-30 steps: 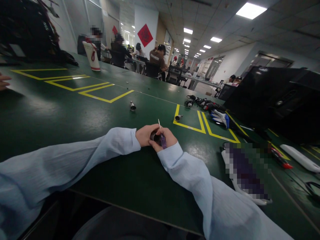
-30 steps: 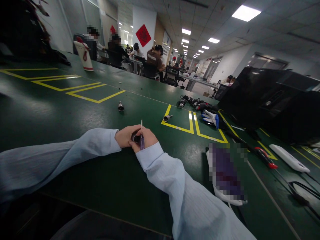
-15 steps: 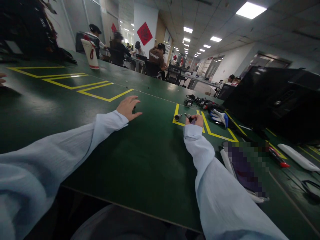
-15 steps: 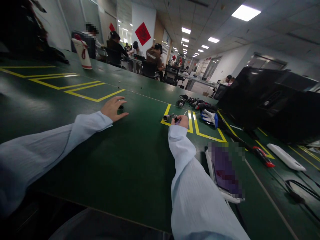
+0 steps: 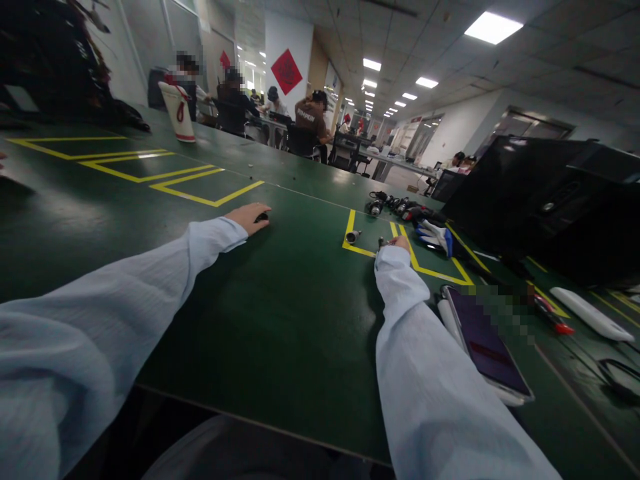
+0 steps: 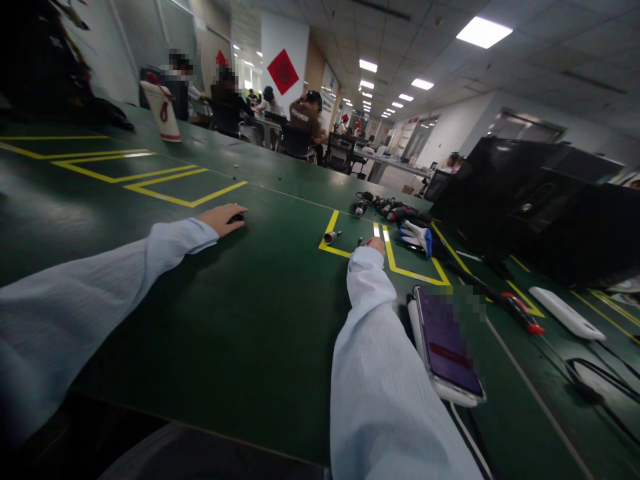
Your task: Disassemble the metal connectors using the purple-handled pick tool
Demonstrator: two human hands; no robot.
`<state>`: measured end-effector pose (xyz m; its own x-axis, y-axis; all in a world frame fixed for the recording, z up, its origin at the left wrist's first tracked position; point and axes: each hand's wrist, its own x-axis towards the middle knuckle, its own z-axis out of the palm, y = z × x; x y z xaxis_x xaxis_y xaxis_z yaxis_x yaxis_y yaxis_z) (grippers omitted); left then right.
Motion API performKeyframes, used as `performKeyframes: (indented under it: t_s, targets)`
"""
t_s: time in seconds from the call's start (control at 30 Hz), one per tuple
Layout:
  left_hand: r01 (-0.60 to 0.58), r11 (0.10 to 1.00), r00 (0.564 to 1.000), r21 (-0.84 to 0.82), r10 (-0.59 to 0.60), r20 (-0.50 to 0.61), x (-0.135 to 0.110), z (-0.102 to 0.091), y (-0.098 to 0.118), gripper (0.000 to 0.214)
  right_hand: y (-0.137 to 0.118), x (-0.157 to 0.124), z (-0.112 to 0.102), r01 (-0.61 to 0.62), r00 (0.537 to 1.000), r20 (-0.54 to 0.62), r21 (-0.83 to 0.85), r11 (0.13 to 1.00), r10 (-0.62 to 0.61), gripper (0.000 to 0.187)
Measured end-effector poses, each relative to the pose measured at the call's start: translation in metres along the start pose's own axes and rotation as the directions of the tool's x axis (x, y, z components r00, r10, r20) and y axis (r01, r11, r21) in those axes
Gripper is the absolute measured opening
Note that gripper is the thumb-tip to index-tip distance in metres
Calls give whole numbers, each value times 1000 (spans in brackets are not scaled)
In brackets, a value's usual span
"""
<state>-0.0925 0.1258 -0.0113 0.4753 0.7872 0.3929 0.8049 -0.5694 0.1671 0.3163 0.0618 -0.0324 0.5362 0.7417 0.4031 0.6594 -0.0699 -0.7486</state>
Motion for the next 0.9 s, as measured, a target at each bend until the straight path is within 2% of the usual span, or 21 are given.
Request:
performKeyframes:
  t_s: [0.13, 0.3, 0.4, 0.53, 0.63, 0.73, 0.8, 0.9]
  targets:
    - [-2, 1000, 1000, 6, 3, -12, -7, -8, 5, 36, -9, -16, -7, 23, 996, -82, 5, 1000, -23, 26]
    - [-79, 997, 996, -9, 79, 32, -19, -13, 26, 35, -34, -44, -14, 187, 979, -87, 53, 981, -182, 22]
    - [-173, 982, 983, -70, 177, 52, -33, -11, 54, 36, -55, -67, -6, 267, 963, -61, 114, 957, -262, 8]
    - [-309, 927, 941, -210, 331, 75, -56, -11, 103, 36, -83, -110, 11, 322, 943, -2, 243, 915, -332, 11]
    - [-380, 886, 906, -267, 414, 86, -70, -14, 131, 36, -102, -151, 11, 331, 929, 41, 346, 878, -367, 11]
    - [-416, 867, 884, -275, 456, 103, -75, -17, 141, 35, -121, -188, -8, 249, 935, 76, 555, 794, -347, 9]
    - [-432, 867, 878, -248, 467, 107, -74, -18, 141, 36, -130, -205, -26, 138, 947, 151, 603, 786, -282, 9]
    - [-447, 871, 876, -202, 472, 99, -72, -21, 138, 34, -135, -217, -46, 13, 922, 291, 636, 772, -255, 28]
